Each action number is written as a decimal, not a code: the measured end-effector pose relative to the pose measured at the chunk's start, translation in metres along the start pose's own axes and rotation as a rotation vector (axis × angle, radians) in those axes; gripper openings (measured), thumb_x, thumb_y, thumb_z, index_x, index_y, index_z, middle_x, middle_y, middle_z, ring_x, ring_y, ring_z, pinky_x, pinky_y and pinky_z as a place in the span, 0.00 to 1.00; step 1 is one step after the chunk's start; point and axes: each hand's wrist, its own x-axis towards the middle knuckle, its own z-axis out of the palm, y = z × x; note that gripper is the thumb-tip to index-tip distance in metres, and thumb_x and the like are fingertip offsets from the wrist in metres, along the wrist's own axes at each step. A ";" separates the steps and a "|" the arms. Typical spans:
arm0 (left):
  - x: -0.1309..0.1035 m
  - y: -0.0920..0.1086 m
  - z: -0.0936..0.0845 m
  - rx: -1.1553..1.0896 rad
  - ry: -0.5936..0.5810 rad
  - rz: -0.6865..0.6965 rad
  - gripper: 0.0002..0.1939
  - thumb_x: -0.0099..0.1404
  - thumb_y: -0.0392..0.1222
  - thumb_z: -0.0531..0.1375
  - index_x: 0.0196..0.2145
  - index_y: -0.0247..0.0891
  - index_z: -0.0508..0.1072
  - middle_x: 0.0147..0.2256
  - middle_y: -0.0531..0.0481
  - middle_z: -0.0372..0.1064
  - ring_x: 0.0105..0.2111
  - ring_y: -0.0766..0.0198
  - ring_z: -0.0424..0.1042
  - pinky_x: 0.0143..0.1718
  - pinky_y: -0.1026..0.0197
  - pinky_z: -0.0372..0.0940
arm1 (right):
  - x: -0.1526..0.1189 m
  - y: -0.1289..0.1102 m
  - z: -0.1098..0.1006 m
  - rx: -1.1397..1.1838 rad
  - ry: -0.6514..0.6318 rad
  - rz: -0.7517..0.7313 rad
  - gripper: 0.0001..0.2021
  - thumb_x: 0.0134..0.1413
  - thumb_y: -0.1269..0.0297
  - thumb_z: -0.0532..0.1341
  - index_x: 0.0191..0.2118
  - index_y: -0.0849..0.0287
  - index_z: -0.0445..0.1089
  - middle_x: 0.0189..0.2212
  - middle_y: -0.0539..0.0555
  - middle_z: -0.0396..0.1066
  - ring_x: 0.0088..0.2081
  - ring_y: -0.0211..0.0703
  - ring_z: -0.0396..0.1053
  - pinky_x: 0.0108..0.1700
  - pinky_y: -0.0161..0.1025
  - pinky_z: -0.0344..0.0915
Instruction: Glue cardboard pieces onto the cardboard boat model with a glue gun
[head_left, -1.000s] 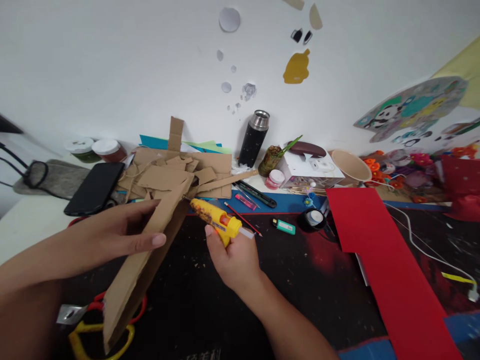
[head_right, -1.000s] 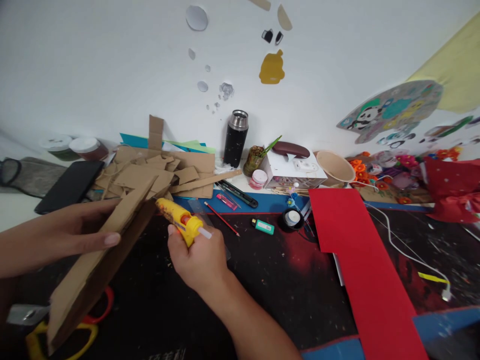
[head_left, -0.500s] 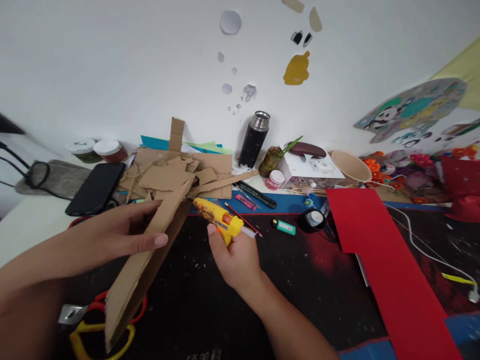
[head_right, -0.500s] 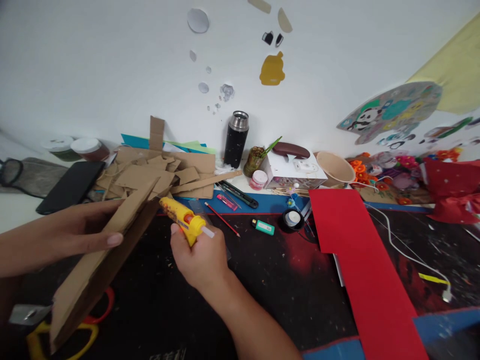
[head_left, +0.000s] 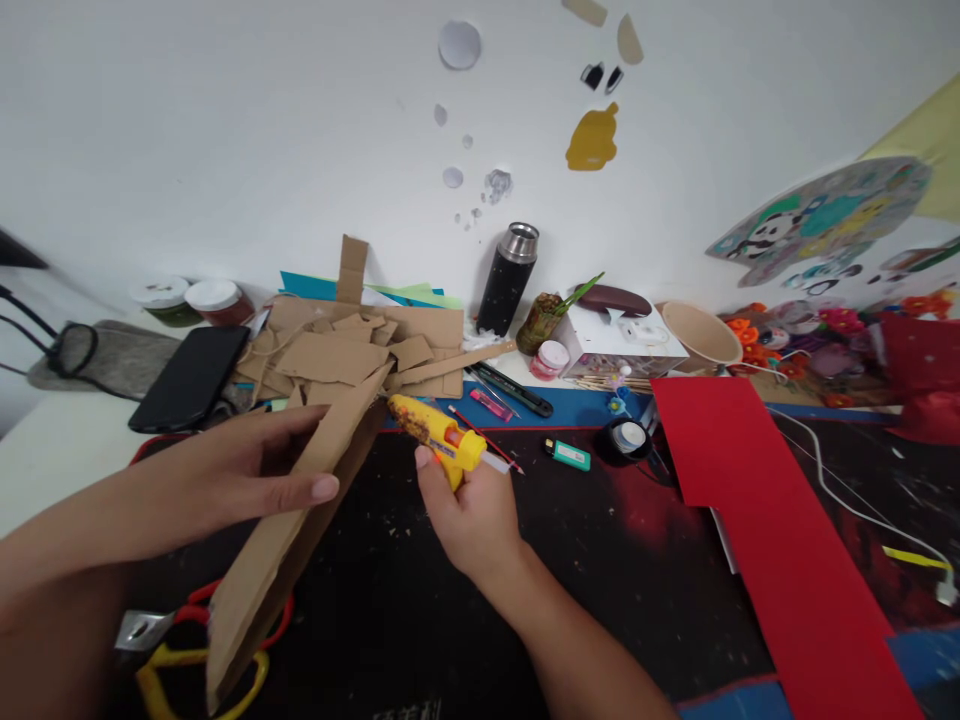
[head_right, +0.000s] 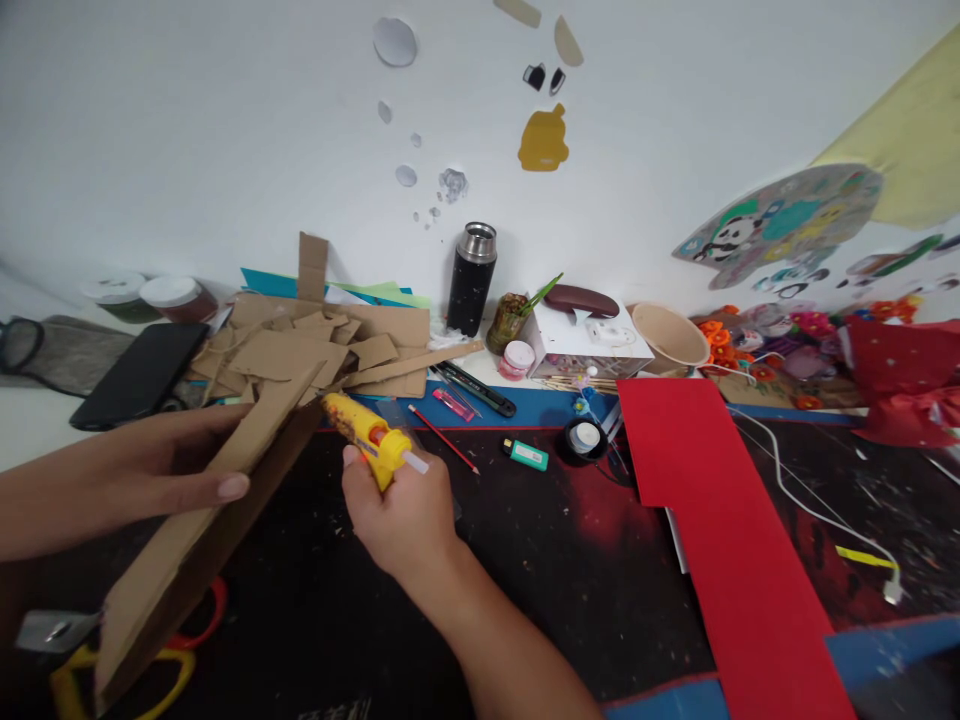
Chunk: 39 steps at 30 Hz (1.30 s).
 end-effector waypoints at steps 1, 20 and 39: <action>0.000 0.001 0.000 -0.003 -0.001 -0.002 0.30 0.58 0.60 0.68 0.57 0.48 0.81 0.44 0.53 0.85 0.46 0.45 0.84 0.45 0.52 0.79 | 0.000 0.000 0.000 -0.006 0.004 0.002 0.16 0.69 0.53 0.58 0.34 0.57 0.74 0.25 0.52 0.73 0.27 0.43 0.71 0.33 0.37 0.67; -0.011 -0.014 -0.030 -0.353 0.579 -0.196 0.51 0.45 0.72 0.74 0.61 0.41 0.77 0.52 0.41 0.84 0.51 0.36 0.82 0.38 0.51 0.82 | 0.002 0.014 0.000 0.008 0.027 0.032 0.22 0.75 0.46 0.55 0.36 0.57 0.75 0.20 0.51 0.72 0.24 0.45 0.72 0.29 0.37 0.65; -0.010 -0.002 -0.005 -0.033 0.291 0.177 0.39 0.67 0.65 0.64 0.71 0.48 0.69 0.62 0.47 0.78 0.59 0.43 0.77 0.61 0.44 0.73 | 0.003 0.014 0.006 -0.634 -0.236 -0.185 0.18 0.67 0.55 0.70 0.57 0.58 0.80 0.46 0.60 0.84 0.47 0.57 0.81 0.48 0.46 0.74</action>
